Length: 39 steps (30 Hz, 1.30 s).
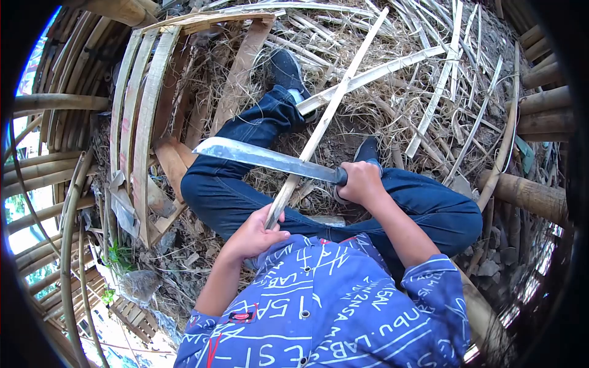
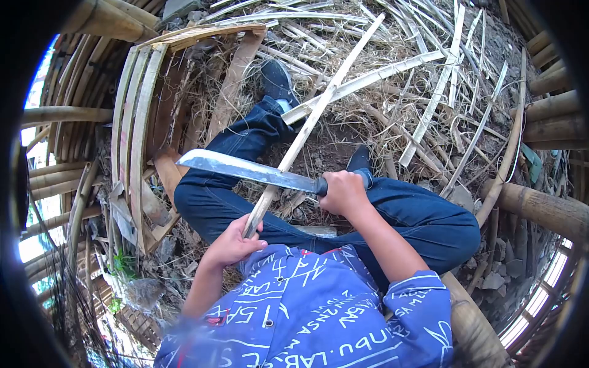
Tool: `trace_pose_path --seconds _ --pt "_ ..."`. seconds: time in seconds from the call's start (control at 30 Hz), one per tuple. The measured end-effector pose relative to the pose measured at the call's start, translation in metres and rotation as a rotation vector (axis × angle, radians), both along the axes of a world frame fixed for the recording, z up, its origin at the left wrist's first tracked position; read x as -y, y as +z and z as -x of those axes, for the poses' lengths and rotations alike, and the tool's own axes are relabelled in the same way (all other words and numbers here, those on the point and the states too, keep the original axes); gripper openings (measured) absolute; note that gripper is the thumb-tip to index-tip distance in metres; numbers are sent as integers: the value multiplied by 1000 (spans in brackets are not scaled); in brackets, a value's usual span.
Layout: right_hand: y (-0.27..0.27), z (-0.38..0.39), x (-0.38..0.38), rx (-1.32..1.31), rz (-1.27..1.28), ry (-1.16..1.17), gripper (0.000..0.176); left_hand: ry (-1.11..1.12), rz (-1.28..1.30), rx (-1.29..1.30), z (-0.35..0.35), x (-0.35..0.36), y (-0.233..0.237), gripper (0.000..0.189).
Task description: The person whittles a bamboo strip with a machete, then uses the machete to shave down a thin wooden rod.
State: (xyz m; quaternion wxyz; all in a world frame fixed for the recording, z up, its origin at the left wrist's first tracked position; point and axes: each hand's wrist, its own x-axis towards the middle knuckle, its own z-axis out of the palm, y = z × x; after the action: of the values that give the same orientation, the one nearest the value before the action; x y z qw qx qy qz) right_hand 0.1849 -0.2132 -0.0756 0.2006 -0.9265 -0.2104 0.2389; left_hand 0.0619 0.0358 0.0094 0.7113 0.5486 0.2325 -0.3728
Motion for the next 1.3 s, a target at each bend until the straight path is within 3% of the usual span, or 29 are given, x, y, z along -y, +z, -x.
trace_pose_path --seconds 0.1,0.2,0.27,0.4,0.47,0.63,0.93,1.03,1.13,1.3 --pt "0 9 -8 43 -73 -61 21 -49 -43 31 -1 -4 0 33" --pt "8 30 -18 -75 -163 -95 21 -54 -99 48 -6 -6 2 34" --pt "19 46 -24 -23 -274 -33 19 -40 -20 3 -7 -5 3 31" --pt "21 34 -26 -50 -106 83 23 -27 -26 4 -1 -9 0 31" --pt "4 11 -19 14 44 -36 24 -8 -34 9 0 -7 3 32" --pt "-12 -32 -2 59 40 -282 22 -47 -43 27 2 4 1 32" --pt "12 21 -14 -44 -116 37 22 -18 -30 2 2 3 1 33" --pt "5 -8 -8 25 34 -61 24 -83 -57 43 6 -1 6 33" --pt "-21 -54 17 12 92 -344 29 -86 -107 55 15 1 7 37" --pt "-25 -80 32 55 142 -349 23 -65 -48 -24 13 5 1 38"
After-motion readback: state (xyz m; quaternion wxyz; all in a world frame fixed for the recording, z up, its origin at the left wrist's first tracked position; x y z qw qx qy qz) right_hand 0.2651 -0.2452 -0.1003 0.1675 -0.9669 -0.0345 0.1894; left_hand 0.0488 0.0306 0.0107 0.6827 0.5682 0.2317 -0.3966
